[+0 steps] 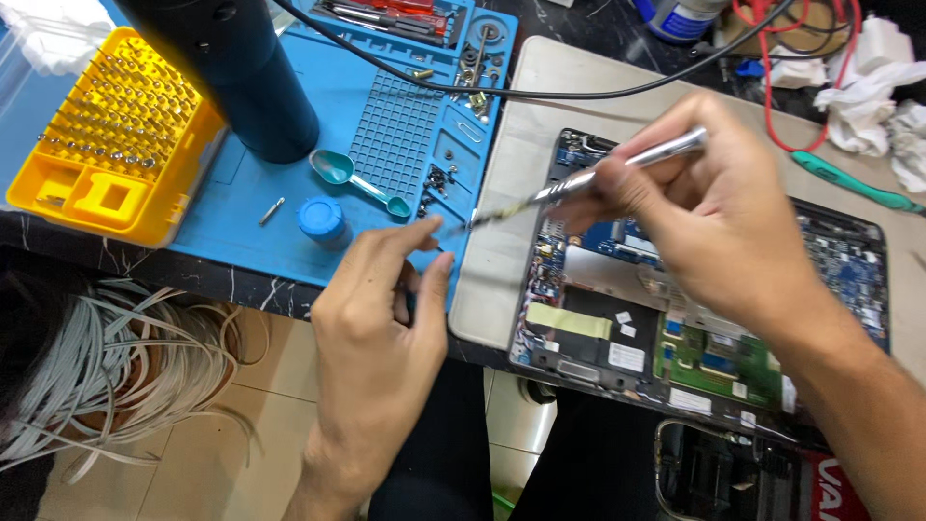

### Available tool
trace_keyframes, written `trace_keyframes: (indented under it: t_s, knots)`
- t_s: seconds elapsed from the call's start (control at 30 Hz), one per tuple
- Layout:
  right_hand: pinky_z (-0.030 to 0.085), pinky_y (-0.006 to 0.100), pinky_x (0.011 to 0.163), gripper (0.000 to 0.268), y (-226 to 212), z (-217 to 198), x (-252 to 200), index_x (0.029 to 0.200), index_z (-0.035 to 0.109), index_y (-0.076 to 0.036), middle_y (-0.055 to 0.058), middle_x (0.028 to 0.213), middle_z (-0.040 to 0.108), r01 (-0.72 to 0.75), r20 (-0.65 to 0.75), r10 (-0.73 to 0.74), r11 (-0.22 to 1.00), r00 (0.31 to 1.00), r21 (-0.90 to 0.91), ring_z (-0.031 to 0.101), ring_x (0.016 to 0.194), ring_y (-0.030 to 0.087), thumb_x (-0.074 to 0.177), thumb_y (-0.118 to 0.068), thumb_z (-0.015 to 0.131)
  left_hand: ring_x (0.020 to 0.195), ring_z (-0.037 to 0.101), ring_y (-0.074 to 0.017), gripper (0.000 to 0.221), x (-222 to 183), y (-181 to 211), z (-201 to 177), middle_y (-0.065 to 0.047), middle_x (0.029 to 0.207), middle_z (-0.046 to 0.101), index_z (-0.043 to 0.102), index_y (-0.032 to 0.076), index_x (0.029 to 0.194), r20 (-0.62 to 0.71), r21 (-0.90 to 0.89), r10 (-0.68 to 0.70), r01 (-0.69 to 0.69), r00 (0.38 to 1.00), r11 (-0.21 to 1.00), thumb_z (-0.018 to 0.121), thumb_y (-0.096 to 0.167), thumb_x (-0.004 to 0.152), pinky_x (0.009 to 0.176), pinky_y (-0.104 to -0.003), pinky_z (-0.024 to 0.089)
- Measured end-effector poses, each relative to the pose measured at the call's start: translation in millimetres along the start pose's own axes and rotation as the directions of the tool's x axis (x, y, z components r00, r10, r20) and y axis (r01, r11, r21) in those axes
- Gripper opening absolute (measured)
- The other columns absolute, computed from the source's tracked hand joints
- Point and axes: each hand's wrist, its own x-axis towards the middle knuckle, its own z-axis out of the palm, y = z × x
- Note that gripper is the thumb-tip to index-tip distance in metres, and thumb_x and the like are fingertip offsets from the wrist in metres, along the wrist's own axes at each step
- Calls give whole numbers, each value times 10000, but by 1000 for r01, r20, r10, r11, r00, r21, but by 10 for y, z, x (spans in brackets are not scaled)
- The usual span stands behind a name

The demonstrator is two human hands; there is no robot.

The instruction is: The person applies thermal paste to a laptop CPU using a small spatula, then installs a cooling fan and secures it with a screwdriver. The person handles the motherboard, fan, and screws during the process.

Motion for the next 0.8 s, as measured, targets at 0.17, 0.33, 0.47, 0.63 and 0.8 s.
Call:
trace_keyframes:
  t_s: [0.17,0.33,0.47,0.63,0.8]
  knots:
    - [839,391,940,190,69,-1,146,1243,445,-14,286,1133,820,92,-112,-95,995,989,-31,951,1035,373,1238,-48,631,1046,664,-319,386,138,-82,98,-192,1272,706,694,-58,1447,28,114,31,-34,999,993,819,-49,1082,930,-440,611]
    - [786,327,844,208,159,27,175,1252,446,-40,217,1130,800,164,-130,-170,985,977,-54,963,1032,375,1266,-67,652,1108,676,-412,331,296,-187,262,-218,1214,627,775,-74,1302,37,261,41,-49,999,964,915,-6,1011,902,-520,611]
    - [828,379,918,226,148,-29,153,1246,429,-24,263,1125,808,180,-132,-185,983,974,-43,955,1026,379,1258,-78,648,1025,652,-386,286,334,-213,284,-200,1164,621,830,-79,1213,36,304,47,-56,998,951,963,31,984,814,-506,593]
    - [823,379,909,204,98,-153,66,1236,413,-30,267,1123,832,186,-103,-202,972,974,-146,961,1060,363,1288,-62,607,988,641,-369,269,350,-215,269,-200,1156,604,850,-82,1205,51,337,48,-63,998,939,967,57,1008,796,-494,605]
    - [816,372,867,208,125,-220,3,1237,420,-23,266,1170,830,188,-117,-206,972,972,-143,956,1033,362,1279,-43,623,908,660,-358,249,386,-212,231,-199,1172,587,850,-59,1212,102,343,6,-41,995,938,940,97,1041,693,-507,606]
